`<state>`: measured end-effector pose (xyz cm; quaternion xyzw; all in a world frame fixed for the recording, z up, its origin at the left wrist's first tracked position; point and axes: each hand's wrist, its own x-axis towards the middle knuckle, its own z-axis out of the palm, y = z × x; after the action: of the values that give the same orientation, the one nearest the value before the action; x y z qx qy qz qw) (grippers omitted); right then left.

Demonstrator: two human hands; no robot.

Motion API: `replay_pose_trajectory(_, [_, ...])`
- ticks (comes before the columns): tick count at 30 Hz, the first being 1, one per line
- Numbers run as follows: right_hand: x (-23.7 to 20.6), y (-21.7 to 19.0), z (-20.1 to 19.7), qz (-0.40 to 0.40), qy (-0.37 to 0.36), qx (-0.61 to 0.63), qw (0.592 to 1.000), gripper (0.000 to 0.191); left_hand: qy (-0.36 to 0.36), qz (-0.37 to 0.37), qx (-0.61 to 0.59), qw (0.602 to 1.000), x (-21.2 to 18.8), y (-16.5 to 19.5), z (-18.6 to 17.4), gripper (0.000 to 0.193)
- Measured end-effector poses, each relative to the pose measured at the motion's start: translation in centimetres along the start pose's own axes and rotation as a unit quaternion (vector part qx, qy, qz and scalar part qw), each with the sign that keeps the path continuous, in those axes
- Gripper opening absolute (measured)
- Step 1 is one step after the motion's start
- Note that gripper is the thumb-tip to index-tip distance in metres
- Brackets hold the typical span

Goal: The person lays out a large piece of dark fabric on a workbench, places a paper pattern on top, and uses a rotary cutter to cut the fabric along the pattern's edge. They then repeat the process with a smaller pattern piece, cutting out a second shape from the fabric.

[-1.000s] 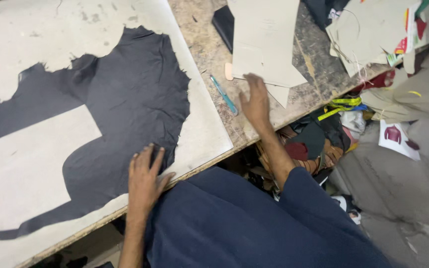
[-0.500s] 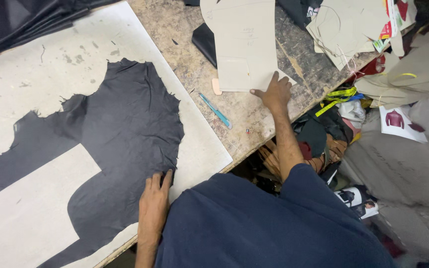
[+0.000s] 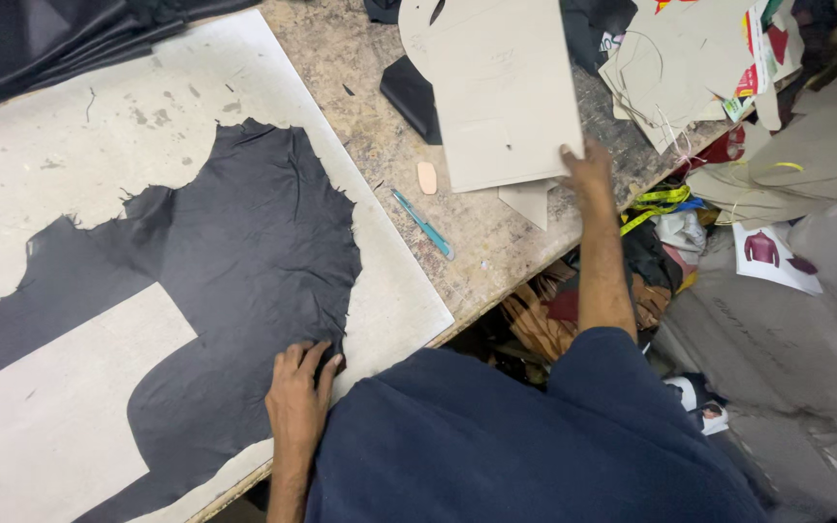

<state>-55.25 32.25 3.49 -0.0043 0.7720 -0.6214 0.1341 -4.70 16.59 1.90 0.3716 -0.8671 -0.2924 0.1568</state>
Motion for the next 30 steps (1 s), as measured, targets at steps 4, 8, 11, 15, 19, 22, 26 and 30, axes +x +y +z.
replay_pose_trajectory(4, [2.1,-3.0,-4.9,-0.279,0.133,-0.117,0.944,0.017,-0.046,0.016,0.009,0.999,-0.3,0.4,-1.0,0.04])
replay_pose_trajectory(8, [5.3,-4.8,-8.4,-0.121,0.116,-0.004,0.986,0.042,-0.08,0.016,0.033,0.996,-0.5,0.7,-1.1,0.04])
replay_pose_trajectory(11, [5.8,-4.8,-8.7,-0.072,0.109,-0.279,0.951,0.089,-0.068,0.034,0.063,0.995,-0.3,0.8,-0.9,0.033])
replay_pose_trajectory(15, [3.4,-1.1,-6.3,-0.259,0.07,-0.514,0.815,0.104,-0.05,0.05,0.087,0.994,-0.3,0.9,-0.5,0.029])
replay_pose_trajectory(19, [0.4,2.6,-3.4,-0.292,-0.129,-0.487,0.813,0.109,-0.015,0.036,0.015,0.999,-1.2,0.8,0.3,0.029])
replay_pose_trajectory(22, [0.3,3.7,-2.5,-0.373,-0.113,-0.545,0.742,0.122,0.048,0.038,-0.099,0.993,-2.0,-0.5,1.1,0.028])
replay_pose_trajectory(26, [2.2,4.5,-3.4,-0.308,-0.147,-0.556,0.758,0.119,0.104,-0.064,0.024,0.992,-3.6,-4.9,0.5,0.062])
replay_pose_trajectory(30, [2.8,5.0,-4.6,-0.371,-0.074,-0.526,0.762,0.065,0.165,-0.223,0.085,0.957,-7.6,-10.1,-1.8,0.074])
